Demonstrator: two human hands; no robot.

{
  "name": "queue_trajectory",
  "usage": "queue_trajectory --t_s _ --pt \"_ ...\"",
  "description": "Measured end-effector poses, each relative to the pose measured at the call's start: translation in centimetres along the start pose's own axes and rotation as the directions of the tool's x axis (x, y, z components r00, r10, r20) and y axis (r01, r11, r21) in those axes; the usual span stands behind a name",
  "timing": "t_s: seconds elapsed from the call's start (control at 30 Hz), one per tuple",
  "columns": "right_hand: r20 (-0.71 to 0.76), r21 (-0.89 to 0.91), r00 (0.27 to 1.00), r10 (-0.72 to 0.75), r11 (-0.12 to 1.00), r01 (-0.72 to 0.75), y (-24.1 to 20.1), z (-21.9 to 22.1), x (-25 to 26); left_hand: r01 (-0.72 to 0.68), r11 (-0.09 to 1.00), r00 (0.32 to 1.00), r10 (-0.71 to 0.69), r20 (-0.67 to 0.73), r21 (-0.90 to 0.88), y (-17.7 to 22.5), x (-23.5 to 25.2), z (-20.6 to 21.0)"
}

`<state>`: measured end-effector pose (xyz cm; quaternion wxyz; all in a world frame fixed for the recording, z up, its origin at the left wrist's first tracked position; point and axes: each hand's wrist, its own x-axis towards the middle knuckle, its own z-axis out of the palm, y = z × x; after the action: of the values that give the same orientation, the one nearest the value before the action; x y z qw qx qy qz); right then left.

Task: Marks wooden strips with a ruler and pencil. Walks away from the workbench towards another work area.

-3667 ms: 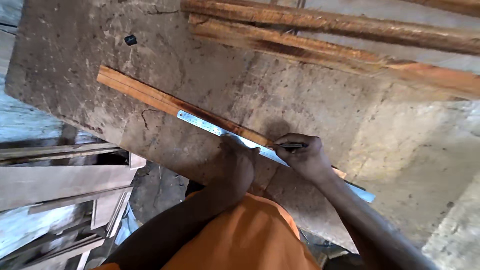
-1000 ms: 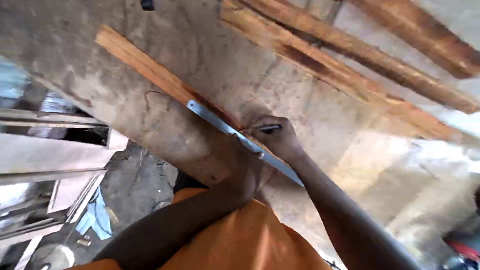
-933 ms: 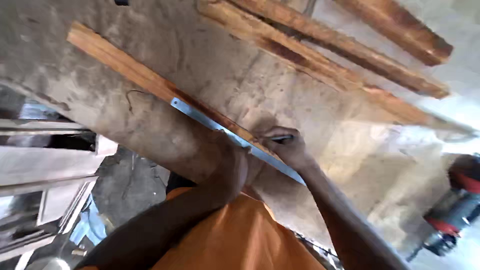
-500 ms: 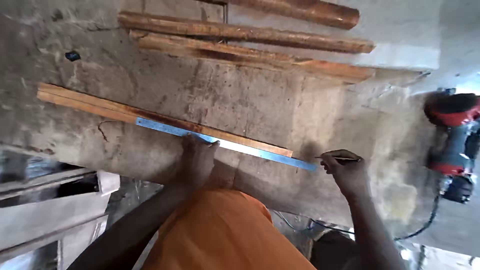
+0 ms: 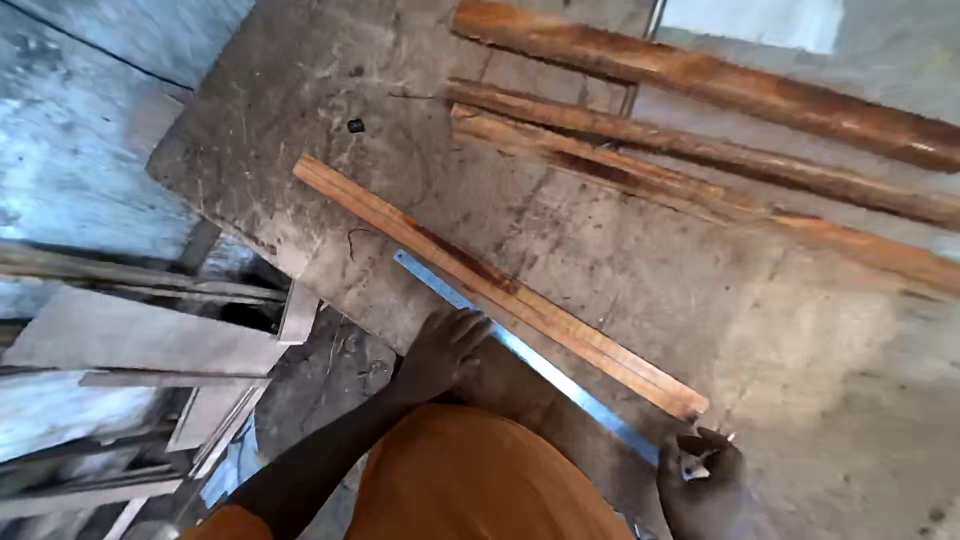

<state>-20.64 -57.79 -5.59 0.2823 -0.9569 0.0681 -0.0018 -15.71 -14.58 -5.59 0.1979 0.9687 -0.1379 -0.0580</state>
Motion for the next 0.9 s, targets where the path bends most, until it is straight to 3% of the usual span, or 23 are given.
queue_trajectory --t_s 0.1,0.23,0.33,0.4,0.57,0.73,0.9 --pt "0.009 0.181 0.990 -0.142 0.974 0.138 -4.3 0.8 1.3 0.132 0.991 0.991 -0.133 0.019 0.021 -2.8 -2.8 -0.4" --pt "0.079 0.570 0.954 -0.288 0.798 0.194 -17.5 5.5 6.7 0.153 0.988 0.986 -0.152 -0.068 0.019 -5.3 -3.7 -0.4" --pt "0.128 0.609 0.870 -0.477 0.730 0.311 -27.8 11.3 10.9 0.096 0.992 0.980 -0.108 -0.164 -0.082 -6.7 -4.1 -0.2" --pt "0.109 0.615 0.817 -0.566 0.684 0.392 -34.0 15.5 13.5 0.087 0.986 0.985 -0.106 -0.136 -0.140 -8.1 -4.5 -0.5" --pt "0.114 0.700 0.809 -0.576 0.624 0.346 -46.2 24.9 17.1 0.074 0.965 0.996 -0.083 -0.024 -0.250 -15.1 -7.0 -3.5" --pt "0.149 0.722 0.817 -0.558 0.625 0.296 -54.4 31.4 18.9 0.205 0.973 0.978 -0.207 -0.014 -0.104 -23.1 -9.4 -7.8" --pt "0.223 0.669 0.782 -0.582 0.675 0.312 -57.3 34.6 19.7 0.253 0.955 0.927 -0.285 -0.242 -0.157 -26.7 -11.0 -10.2"
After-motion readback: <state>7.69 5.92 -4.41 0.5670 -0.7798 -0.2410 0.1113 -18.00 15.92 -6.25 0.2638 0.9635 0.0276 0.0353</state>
